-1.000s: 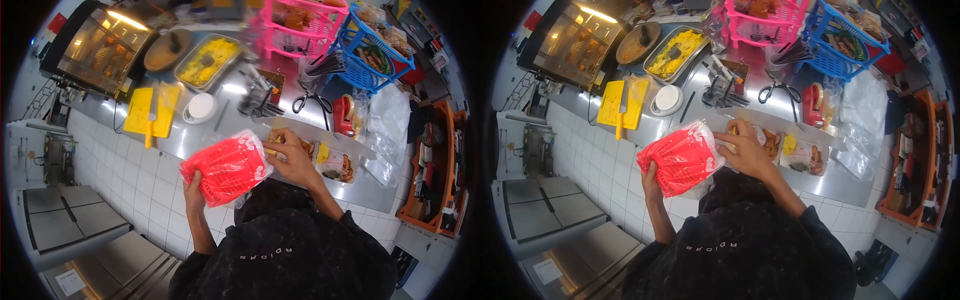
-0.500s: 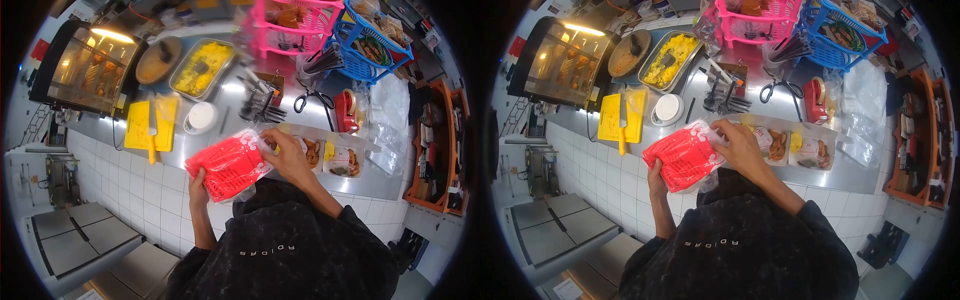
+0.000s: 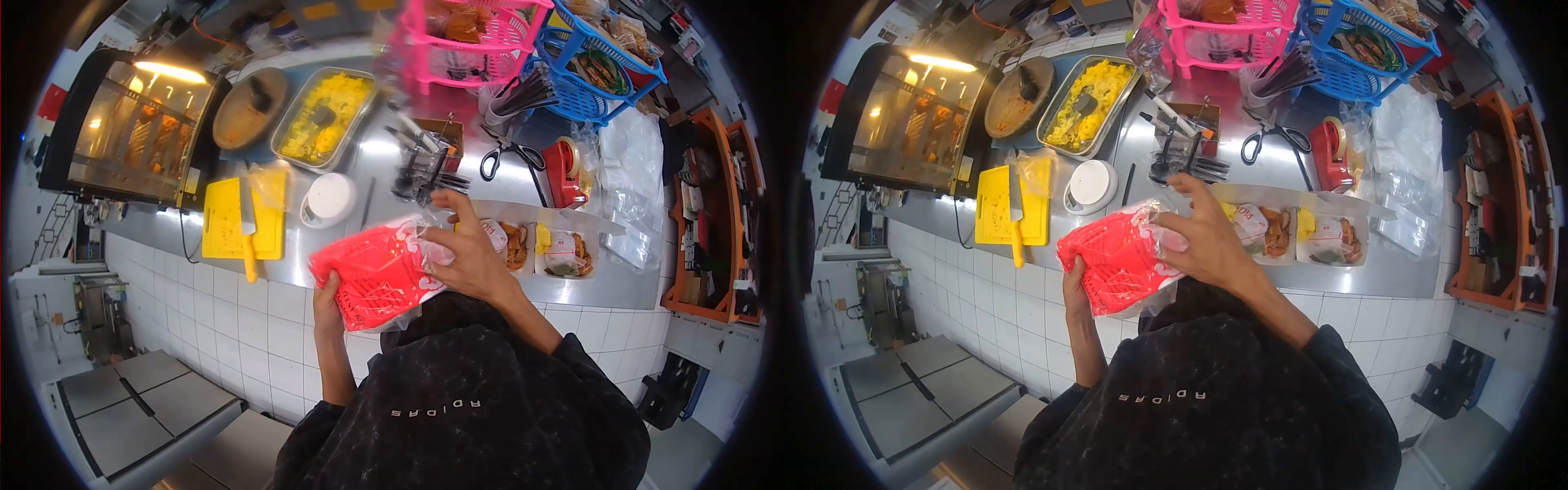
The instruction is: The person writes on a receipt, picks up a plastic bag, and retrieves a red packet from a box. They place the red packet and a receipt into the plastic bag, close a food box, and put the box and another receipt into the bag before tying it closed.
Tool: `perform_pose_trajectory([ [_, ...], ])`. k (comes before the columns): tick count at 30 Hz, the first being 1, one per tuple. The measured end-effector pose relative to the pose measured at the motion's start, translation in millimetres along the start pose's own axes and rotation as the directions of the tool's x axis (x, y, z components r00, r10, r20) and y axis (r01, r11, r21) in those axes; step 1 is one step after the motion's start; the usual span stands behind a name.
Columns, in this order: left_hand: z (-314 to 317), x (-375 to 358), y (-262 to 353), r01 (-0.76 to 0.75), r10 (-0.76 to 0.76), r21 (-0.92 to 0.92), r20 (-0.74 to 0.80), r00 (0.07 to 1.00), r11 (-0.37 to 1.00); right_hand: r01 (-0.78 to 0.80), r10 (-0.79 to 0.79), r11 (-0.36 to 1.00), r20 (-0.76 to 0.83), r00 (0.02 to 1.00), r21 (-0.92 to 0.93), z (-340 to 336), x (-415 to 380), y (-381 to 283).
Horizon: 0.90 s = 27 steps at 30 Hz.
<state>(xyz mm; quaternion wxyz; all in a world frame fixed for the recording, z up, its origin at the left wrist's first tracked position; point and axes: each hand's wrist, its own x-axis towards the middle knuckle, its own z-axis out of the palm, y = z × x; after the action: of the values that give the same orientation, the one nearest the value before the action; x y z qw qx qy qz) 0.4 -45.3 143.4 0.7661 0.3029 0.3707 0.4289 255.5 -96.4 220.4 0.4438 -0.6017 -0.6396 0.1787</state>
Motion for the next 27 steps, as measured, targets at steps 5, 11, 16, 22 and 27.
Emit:
perform_pose_trajectory([
  [5, -5.5, 4.0, -2.7, 0.009, -0.014, 0.079, 0.064, 0.998, 0.997, 0.006, -0.015, 0.996, 0.100, 0.995, 0.094, 7.8, -4.1, 11.0],
  [11, -13.5, 9.8, -7.8, 0.039, -0.039, 0.107, -0.001, 0.999, 0.993, -0.180, 0.273, 0.770, -0.060, 0.960, 0.612, 16.5, -10.4, 20.1],
  [16, -8.9, 16.1, -2.3, 0.085, -0.090, 0.139, 0.031, 0.995, 0.987, -0.143, 0.334, 0.740, -0.174, 0.926, 0.657, 8.1, -10.6, 40.9],
  [22, 7.9, 18.1, -13.0, 0.119, -0.136, 0.106, 0.174, 0.975, 0.987, -0.499, 0.592, 0.545, 0.112, 0.798, 0.674, 6.9, -7.6, 24.9],
  [27, 27.8, 22.6, -19.2, 0.161, -0.200, 0.223, 0.163, 0.966, 0.961, -0.352, 0.426, 0.677, 0.046, 0.904, 0.646, 17.0, -9.2, 9.2],
])
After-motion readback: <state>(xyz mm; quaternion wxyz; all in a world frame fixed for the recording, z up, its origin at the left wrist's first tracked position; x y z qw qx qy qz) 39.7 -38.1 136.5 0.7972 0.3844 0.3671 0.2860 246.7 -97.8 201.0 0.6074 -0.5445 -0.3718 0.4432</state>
